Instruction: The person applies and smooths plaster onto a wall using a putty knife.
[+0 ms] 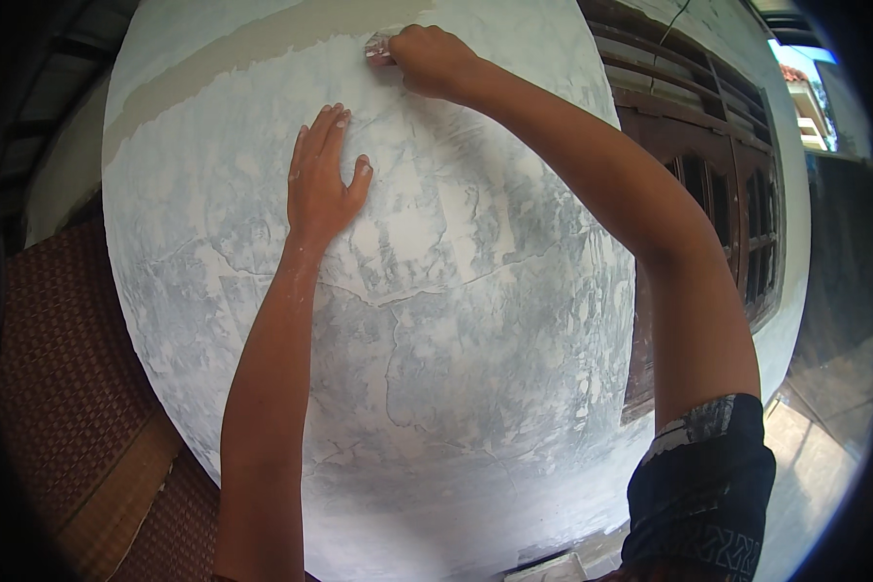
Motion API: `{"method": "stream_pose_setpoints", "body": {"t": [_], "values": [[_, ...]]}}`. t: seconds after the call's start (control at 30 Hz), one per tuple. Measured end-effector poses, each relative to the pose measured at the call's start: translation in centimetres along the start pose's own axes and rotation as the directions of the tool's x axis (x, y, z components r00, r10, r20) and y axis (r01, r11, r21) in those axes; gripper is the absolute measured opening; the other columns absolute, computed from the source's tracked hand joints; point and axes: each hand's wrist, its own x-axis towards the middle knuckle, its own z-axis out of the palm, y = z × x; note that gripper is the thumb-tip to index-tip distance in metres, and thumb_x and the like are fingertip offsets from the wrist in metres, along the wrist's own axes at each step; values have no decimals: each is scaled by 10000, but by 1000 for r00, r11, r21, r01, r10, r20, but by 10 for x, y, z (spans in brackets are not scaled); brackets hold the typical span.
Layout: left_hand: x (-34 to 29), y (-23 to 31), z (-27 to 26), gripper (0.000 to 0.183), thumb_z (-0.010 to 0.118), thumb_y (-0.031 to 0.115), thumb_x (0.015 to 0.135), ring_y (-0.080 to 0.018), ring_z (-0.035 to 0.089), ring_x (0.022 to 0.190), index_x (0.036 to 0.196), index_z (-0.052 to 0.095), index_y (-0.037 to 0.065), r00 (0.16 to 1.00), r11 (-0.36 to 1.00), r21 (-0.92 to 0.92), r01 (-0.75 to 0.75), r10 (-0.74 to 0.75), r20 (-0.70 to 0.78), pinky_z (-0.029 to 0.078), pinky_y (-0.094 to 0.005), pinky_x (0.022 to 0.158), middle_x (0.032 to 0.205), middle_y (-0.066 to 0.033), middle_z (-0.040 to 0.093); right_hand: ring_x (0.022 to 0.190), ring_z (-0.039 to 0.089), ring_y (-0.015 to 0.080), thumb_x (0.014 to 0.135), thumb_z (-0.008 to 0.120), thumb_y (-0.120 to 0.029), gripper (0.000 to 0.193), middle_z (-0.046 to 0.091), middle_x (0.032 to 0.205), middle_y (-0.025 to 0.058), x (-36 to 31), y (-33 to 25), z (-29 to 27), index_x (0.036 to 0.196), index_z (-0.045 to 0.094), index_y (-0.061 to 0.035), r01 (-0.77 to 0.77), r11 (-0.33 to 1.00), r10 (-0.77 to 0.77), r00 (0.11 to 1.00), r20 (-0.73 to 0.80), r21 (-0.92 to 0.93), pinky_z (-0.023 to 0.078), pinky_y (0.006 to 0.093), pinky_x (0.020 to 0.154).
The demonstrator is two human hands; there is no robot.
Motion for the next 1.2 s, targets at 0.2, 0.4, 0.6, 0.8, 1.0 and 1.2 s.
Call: {"method": "stream_pose_setpoints", "body": {"t": [0.2,0.4,0.6,0.8,1.0,1.2], "values": [[6,7,6,558,606,171,834,-273,389,1402,1353,509,-10,1000,1000,-1,-16,16,-4,237,-454,1198,1445,-149,486,962,648,416,859,577,-21,165,663,1040,262,41,48,-12,969,688,32,-149,978,175,966,-192,144,530,473,808],[1,2,0,557,595,147,845,-273,387,1401,1374,491,8,1000,1000,15,-10,10,-5,241,-456,1197,1448,-133,484,880,697,355,791,622,18,283,697,1016,188,15,21,0,1059,696,-33,-37,998,32,996,-89,-57,567,427,774],[4,1,0,563,614,200,822,-273,393,1402,1331,529,-25,1000,1000,17,-11,11,1,243,-452,1196,1444,-159,489,886,670,413,795,544,22,193,667,941,274,26,6,-24,918,690,49,-69,985,96,981,-170,156,542,455,780],[5,6,5,562,596,150,845,-270,376,1408,1379,487,9,1000,1000,0,-10,10,2,234,-451,1201,1455,-128,477,907,664,409,866,578,-60,162,671,968,265,45,31,-1,934,689,36,-198,970,210,975,-77,144,536,466,777],[1,-2,-2,560,597,153,845,-269,379,1407,1376,489,11,1000,1000,12,2,-3,10,232,-451,1202,1455,-132,477,890,692,385,737,643,-25,223,684,940,258,18,-22,-9,942,697,45,9,991,-11,1000,9,136,568,446,775],[4,7,6,559,598,163,842,-269,385,1402,1370,495,11,1000,1000,-8,-11,11,-11,235,-449,1201,1452,-133,480,930,659,404,932,567,-116,186,675,984,261,62,39,-9,938,685,28,-147,973,188,950,-247,177,530,481,797]]}}
